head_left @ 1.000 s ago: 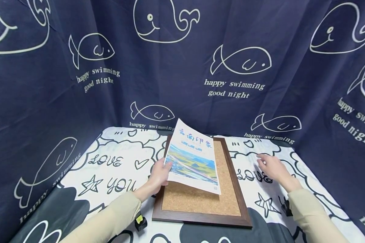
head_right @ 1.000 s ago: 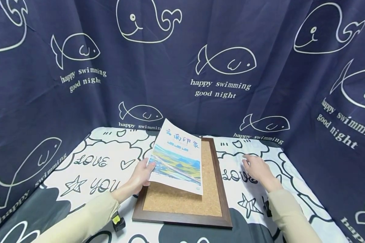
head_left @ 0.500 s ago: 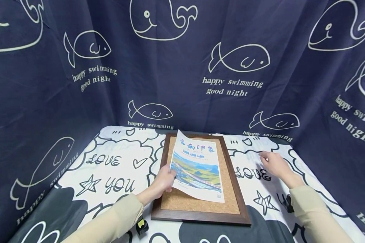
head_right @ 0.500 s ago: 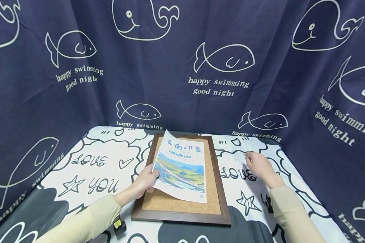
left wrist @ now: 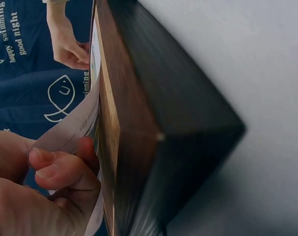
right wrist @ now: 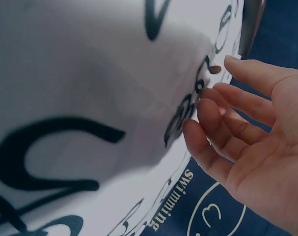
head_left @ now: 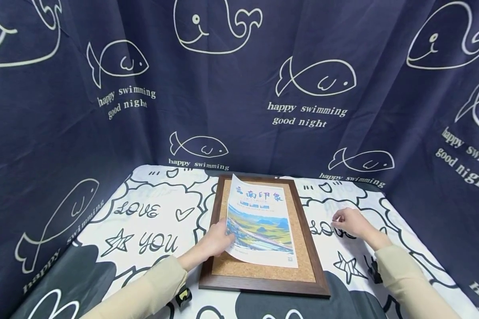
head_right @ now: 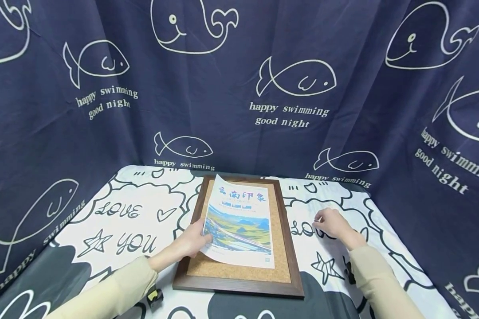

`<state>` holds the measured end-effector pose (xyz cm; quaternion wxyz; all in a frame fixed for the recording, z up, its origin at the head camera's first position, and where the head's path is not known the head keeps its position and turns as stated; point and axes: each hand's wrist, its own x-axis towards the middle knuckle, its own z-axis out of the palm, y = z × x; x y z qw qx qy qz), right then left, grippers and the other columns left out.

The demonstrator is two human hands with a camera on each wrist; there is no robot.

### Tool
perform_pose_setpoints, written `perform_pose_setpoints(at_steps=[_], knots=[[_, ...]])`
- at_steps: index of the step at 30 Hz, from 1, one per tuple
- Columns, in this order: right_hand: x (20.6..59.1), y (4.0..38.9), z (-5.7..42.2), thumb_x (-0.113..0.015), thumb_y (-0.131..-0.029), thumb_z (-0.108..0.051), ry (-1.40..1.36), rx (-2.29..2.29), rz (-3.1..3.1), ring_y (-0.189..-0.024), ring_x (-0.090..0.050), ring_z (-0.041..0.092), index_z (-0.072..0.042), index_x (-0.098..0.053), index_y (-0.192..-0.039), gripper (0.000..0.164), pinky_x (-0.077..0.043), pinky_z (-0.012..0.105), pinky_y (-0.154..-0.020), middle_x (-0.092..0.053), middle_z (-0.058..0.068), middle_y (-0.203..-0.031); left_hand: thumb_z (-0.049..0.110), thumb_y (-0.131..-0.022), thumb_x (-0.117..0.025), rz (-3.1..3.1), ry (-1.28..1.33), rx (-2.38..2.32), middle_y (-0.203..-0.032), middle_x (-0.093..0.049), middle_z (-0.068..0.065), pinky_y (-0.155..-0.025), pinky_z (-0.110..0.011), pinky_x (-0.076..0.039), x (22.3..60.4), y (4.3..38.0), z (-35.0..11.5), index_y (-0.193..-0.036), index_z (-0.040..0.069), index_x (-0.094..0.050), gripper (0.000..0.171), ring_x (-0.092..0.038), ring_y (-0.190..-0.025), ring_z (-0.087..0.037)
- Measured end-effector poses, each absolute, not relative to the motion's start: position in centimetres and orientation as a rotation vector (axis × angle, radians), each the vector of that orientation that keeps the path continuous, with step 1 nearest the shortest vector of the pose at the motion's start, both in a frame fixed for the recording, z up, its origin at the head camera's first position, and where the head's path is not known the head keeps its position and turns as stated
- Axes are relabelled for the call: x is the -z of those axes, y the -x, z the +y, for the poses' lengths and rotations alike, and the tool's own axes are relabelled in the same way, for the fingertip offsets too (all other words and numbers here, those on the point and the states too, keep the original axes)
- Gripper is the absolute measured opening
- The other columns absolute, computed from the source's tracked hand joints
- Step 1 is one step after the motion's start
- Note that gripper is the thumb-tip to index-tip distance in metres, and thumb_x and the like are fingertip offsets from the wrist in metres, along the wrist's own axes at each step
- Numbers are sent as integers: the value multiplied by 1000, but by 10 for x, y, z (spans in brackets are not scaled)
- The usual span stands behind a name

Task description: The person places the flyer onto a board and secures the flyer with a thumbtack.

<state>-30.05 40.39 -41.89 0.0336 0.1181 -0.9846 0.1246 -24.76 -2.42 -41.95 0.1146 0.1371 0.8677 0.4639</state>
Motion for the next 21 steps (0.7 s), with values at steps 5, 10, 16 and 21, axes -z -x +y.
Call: perform_pose_setpoints(at_steps=[5, 10, 16, 21], knots=[[423, 301, 402, -72, -79, -12, -366, -395, -3007, -55, -45, 10, -4, -68, -73, 10, -36, 26, -55, -58, -1, -61, 9, -93, -50, 2652, -475, -1220, -64, -63, -6, -33, -18, -31, 419, 250, -26, -129, -13, -44, 42, -42, -36, -7], [426, 302, 403, -73, -78, -10, -363, -396, -3003, -55, -46, 9, -6, -67, -71, 10, -37, 26, -55, -59, -2, -61, 11, -94, -52, 2751, -514, -1112, -69, -64, -5, -36, -18, -29, 419, 253, -29, -118, -10, -54, 32, -43, -41, -9], [429, 303, 401, -73, -78, -9, -357, -411, -2988, -54, -45, 9, -7, -67, -69, 11, -36, 25, -54, -58, -4, -59, 19, -93, -55, 2854, -451, -990, -61, -59, 0, -39, -23, -31, 415, 256, -37, -97, 2, -64, 20, -44, -43, -11], [429, 303, 400, -72, -78, -10, -324, -417, -3010, -54, -45, 10, -7, -67, -70, 11, -36, 25, -53, -57, -3, -60, 20, -90, -60, 2974, -419, -880, -61, -53, 1, -43, -26, -34, 414, 261, -46, -81, 11, -57, 13, -46, -48, -13]])
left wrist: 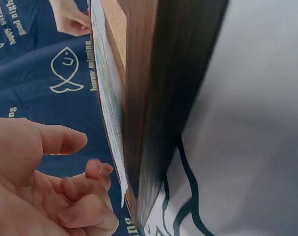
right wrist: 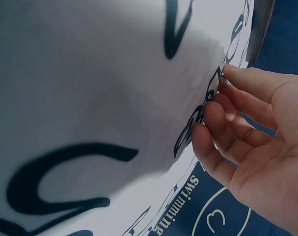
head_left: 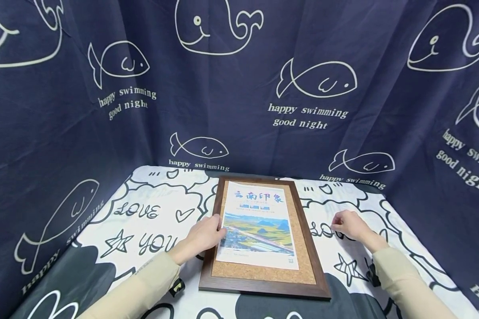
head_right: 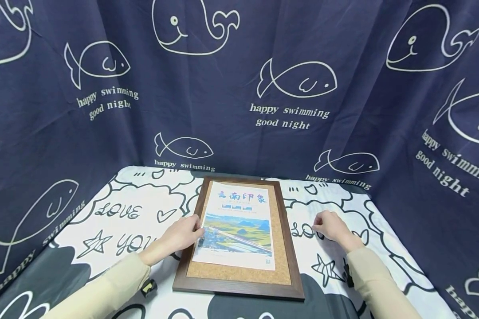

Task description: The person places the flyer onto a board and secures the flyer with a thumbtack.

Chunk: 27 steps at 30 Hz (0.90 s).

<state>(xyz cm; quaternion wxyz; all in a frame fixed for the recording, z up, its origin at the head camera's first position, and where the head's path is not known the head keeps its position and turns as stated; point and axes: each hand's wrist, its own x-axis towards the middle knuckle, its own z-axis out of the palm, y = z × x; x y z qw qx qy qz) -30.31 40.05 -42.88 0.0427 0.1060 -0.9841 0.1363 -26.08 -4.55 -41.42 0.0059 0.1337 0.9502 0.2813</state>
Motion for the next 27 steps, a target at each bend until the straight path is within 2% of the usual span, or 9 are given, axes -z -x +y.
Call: perform_pose_setpoints(at_steps=[2, 4, 6, 7, 10, 12, 14, 17, 27], knots=[[428, 303, 400, -72, -79, -10, -299, -413, -3024, -55, -46, 10, -7, -67, -70, 11, -36, 25, -54, -58, -2, -61, 18, -88, -62, 3014, -466, -826, -67, -53, -1, -47, -27, -36, 414, 262, -48, -82, 10, -56, 12, -47, -55, -15], [427, 302, 400, -72, -79, -10, -266, -408, -3034, -56, -47, 11, -7, -66, -70, 11, -37, 26, -54, -59, -1, -62, 19, -86, -65, 3043, -554, -762, -79, -56, -3, -57, -30, -41, 416, 264, -48, -89, 8, -60, 13, -51, -69, -18], [427, 301, 400, -72, -79, -11, -236, -402, -3045, -56, -48, 12, -6, -66, -70, 11, -38, 27, -54, -60, 0, -63, 23, -85, -68, 3041, -675, -692, -99, -61, -9, -74, -38, -46, 418, 266, -49, -101, 5, -63, 25, -54, -89, -24], [427, 301, 400, -71, -79, -11, -221, -402, -3050, -56, -48, 12, -6, -66, -70, 11, -39, 27, -54, -61, 0, -64, 26, -85, -69, 3021, -735, -666, -111, -60, -13, -84, -43, -45, 419, 267, -49, -108, 5, -64, 31, -52, -102, -27], [426, 301, 398, -71, -79, -11, -190, -399, -3062, -57, -49, 13, -6, -67, -70, 11, -40, 28, -53, -62, 1, -64, 37, -86, -70, 2909, -873, -602, -144, -45, -19, -105, -59, -31, 422, 270, -50, -125, 9, -60, 49, -36, -135, -38], [426, 300, 397, -70, -79, -11, -184, -402, -3063, -57, -50, 13, -6, -67, -70, 11, -40, 29, -53, -62, 1, -64, 43, -87, -68, 2825, -918, -577, -155, -31, -20, -111, -64, -20, 424, 272, -51, -135, 11, -54, 59, -21, -145, -41], [426, 300, 396, -70, -78, -11, -181, -403, -3062, -57, -50, 13, -6, -67, -70, 10, -41, 29, -53, -62, 0, -64, 48, -87, -66, 2775, -939, -553, -158, -25, -20, -113, -65, -14, 426, 273, -52, -141, 13, -48, 67, -13, -148, -41], [427, 299, 395, -69, -79, -11, -181, -408, -3060, -57, -50, 12, -6, -68, -70, 10, -41, 29, -53, -62, 0, -64, 52, -88, -63, 2748, -945, -532, -159, -25, -18, -115, -65, -10, 427, 273, -53, -146, 14, -41, 74, -11, -149, -40], [427, 297, 397, -69, -80, -11, -206, -387, -3038, -58, -50, 12, -6, -67, -71, 11, -40, 28, -54, -62, 0, -65, 55, -88, -62, 2766, -955, -489, -157, -28, -17, -113, -66, -12, 426, 265, -49, -146, 13, -41, 75, -15, -148, -40]])
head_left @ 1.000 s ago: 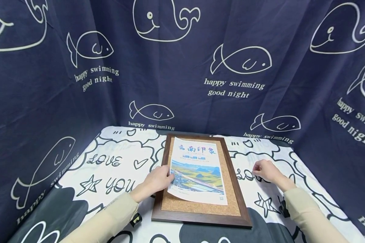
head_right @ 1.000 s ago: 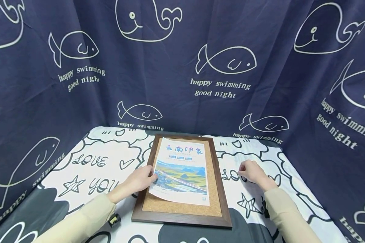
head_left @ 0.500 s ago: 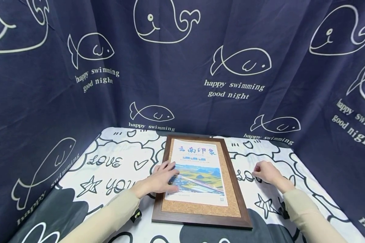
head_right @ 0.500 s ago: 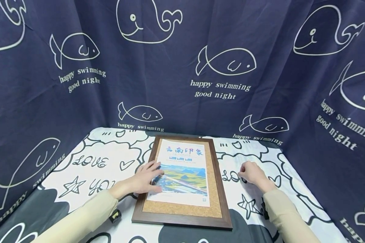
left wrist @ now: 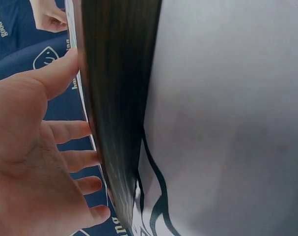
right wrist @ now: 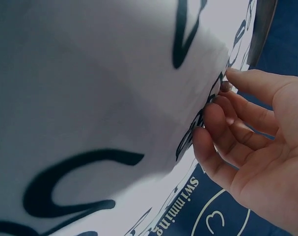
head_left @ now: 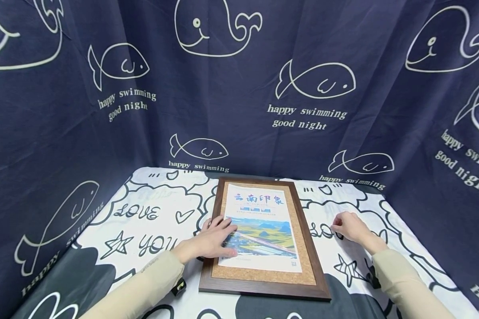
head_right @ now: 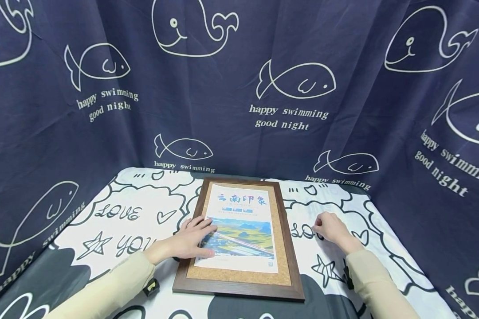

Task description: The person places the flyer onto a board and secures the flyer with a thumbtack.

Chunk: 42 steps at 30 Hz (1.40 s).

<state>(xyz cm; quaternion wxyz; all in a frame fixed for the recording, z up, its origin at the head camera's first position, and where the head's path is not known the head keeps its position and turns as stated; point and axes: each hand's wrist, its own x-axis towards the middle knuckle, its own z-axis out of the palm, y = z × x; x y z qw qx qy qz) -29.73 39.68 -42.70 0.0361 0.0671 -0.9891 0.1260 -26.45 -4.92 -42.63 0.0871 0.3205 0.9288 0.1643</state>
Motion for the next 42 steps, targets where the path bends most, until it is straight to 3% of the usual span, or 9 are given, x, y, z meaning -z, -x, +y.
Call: perform_pose_setpoints(at_steps=[16, 31, 36, 42], knots=[[428, 299, 393, -69, -81, -11, -128, -390, -3075, -60, -52, 14, -6, -66, -71, 12, -41, 29, -56, -64, 3, -67, 56, -89, -60, 2770, -918, -482, -158, -26, -17, -115, -63, -13, 430, 263, -51, -148, 13, -39, 76, -14, -149, -38], [417, 316, 375, -68, -80, -9, -384, -481, -2919, -51, -50, 7, -4, -65, -72, 10, -39, 22, -51, -63, -1, -61, 56, -89, -59, 2776, -907, -461, -159, -24, -16, -114, -64, -13, 430, 263, -52, -148, 14, -38, 75, -14, -149, -37], [408, 330, 355, -67, -80, -3, -376, -776, -2910, -52, -60, 10, 2, -64, -78, 6, -47, 20, -49, -69, 6, -65, 56, -88, -60, 2782, -898, -446, -159, -25, -16, -115, -63, -13, 430, 263, -50, -147, 15, -39, 75, -14, -149, -37], [406, 343, 339, -69, -80, 3, -309, -1079, -2837, -53, -65, 15, 8, -64, -82, 8, -54, 27, -51, -70, 13, -69, 57, -89, -59, 2777, -900, -433, -160, -24, -14, -115, -62, -14, 431, 264, -46, -148, 16, -38, 75, -14, -149, -35]])
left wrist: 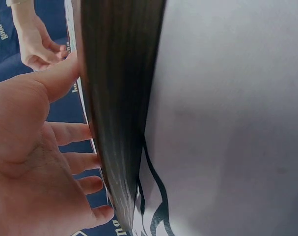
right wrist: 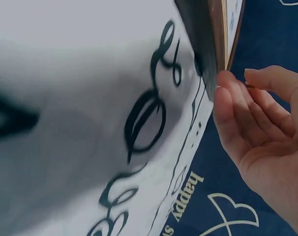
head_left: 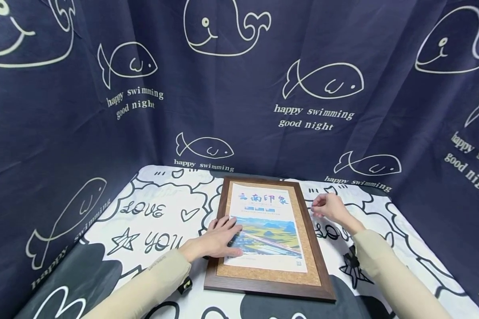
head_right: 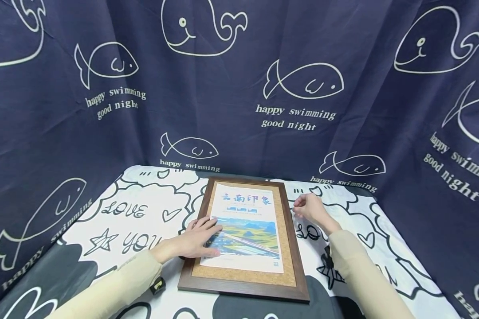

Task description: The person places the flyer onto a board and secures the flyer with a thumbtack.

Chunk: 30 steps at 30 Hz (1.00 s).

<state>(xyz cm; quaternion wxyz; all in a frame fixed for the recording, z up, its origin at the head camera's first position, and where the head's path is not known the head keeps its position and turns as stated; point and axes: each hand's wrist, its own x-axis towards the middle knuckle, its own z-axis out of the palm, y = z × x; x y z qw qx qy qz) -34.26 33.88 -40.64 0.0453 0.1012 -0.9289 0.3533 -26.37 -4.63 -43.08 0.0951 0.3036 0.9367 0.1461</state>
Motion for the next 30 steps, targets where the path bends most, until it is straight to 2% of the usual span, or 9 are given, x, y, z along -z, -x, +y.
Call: perform_pose_setpoints(at_steps=[6, 12, 17, 21, 26, 30], knots=[[406, 348, 327, -71, -79, 1, -240, -1122, -2830, -51, -62, 12, 7, -63, -83, 11, -56, 33, -54, -68, 8, -68, 57, -89, -59, 2773, -899, -424, -160, -24, -14, -115, -62, -14, 431, 264, -46, -148, 16, -38, 76, -14, -149, -35], [400, 355, 312, -69, -81, 2, -301, -1157, -2838, -57, -68, 25, 10, -64, -87, 11, -57, 38, -56, -70, 19, -72, 56, -89, -60, 2775, -903, -432, -160, -23, -14, -116, -62, -13, 430, 264, -48, -149, 16, -37, 75, -13, -150, -35], [396, 369, 294, -67, -82, 4, -398, -1114, -2859, -53, -66, 25, 11, -64, -83, 7, -55, 31, -50, -68, 25, -69, 55, -89, -60, 2776, -910, -434, -159, -24, -15, -116, -62, -13, 430, 263, -49, -148, 15, -38, 75, -14, -149, -35], [394, 383, 275, -68, -81, 2, -429, -1002, -2887, -52, -64, 25, 7, -64, -79, 6, -51, 26, -47, -66, 23, -64, 56, -89, -60, 2783, -916, -422, -159, -25, -15, -115, -62, -14, 430, 263, -49, -148, 15, -38, 76, -15, -149, -35], [390, 400, 250, -69, -82, -2, -369, -915, -2952, -62, -67, 32, 1, -67, -80, 5, -48, 22, -49, -69, 22, -71, 56, -89, -59, 2791, -904, -398, -159, -26, -14, -116, -61, -14, 430, 262, -47, -148, 15, -39, 75, -15, -149, -34], [392, 411, 233, -69, -84, -2, -347, -916, -2981, -67, -69, 33, 3, -68, -82, 5, -52, 26, -53, -70, 21, -78, 56, -89, -59, 2791, -901, -380, -160, -25, -13, -116, -61, -14, 430, 264, -45, -148, 16, -38, 74, -14, -150, -33]])
